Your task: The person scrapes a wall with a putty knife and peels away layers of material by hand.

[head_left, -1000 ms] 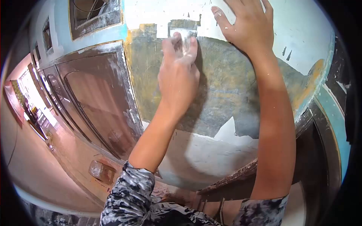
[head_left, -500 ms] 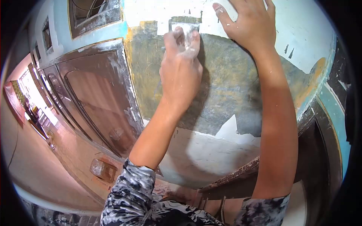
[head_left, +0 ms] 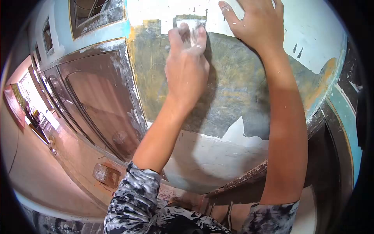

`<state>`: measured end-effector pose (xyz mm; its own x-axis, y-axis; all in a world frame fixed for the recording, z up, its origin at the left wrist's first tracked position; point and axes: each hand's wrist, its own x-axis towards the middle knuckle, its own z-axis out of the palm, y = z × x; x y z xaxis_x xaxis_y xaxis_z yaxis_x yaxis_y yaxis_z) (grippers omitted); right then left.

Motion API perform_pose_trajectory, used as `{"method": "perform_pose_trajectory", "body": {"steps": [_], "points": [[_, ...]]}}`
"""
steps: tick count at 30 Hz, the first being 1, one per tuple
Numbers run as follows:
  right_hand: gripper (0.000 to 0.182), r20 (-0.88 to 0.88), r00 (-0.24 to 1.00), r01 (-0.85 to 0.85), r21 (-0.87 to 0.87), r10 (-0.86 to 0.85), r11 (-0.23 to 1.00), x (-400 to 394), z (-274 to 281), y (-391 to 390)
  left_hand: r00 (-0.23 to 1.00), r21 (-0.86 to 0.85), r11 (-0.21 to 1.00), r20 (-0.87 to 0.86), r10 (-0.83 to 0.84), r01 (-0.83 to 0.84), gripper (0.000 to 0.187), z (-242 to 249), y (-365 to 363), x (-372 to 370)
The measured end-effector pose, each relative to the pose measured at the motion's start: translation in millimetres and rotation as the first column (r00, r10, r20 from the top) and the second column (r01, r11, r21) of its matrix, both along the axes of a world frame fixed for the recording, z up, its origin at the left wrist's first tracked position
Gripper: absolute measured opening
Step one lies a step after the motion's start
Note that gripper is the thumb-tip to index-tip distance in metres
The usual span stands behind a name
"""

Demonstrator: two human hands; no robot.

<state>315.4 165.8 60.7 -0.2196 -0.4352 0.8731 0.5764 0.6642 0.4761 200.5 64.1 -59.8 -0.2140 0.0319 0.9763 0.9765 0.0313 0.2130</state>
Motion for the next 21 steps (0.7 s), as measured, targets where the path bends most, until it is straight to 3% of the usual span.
{"method": "perform_pose_trajectory", "body": {"steps": [4,9,13,17,21], "points": [[0.046,0.004,1.000,-0.009,-0.008,0.009,1.000,-0.1,-0.3,0.4,1.000,-0.015,1.000,-0.006,0.013,-0.013,0.044,3.8,-3.9,-0.4],[0.045,-0.001,1.000,0.009,-0.005,-0.009,1.000,0.1,-0.6,-1.0,0.999,-0.032,0.999,-0.004,-0.032,0.031,0.046,-24.9,-7.1,2.0],[0.045,0.010,1.000,0.009,-0.020,-0.009,1.000,0.7,0.5,-2.1,0.995,-0.047,0.997,0.075,-0.064,0.068,0.045,-10.6,-5.5,5.0],[0.045,-0.026,1.000,-0.006,0.033,0.007,0.999,-2.8,0.2,4.2,0.999,-0.012,0.999,0.011,-0.046,0.046,0.046,2.2,-5.0,-1.7],[0.046,0.017,1.000,0.000,-0.043,0.001,0.999,1.7,0.3,-1.9,0.993,-0.060,0.995,0.086,-0.076,0.081,0.049,-11.4,-8.9,4.9]]}}
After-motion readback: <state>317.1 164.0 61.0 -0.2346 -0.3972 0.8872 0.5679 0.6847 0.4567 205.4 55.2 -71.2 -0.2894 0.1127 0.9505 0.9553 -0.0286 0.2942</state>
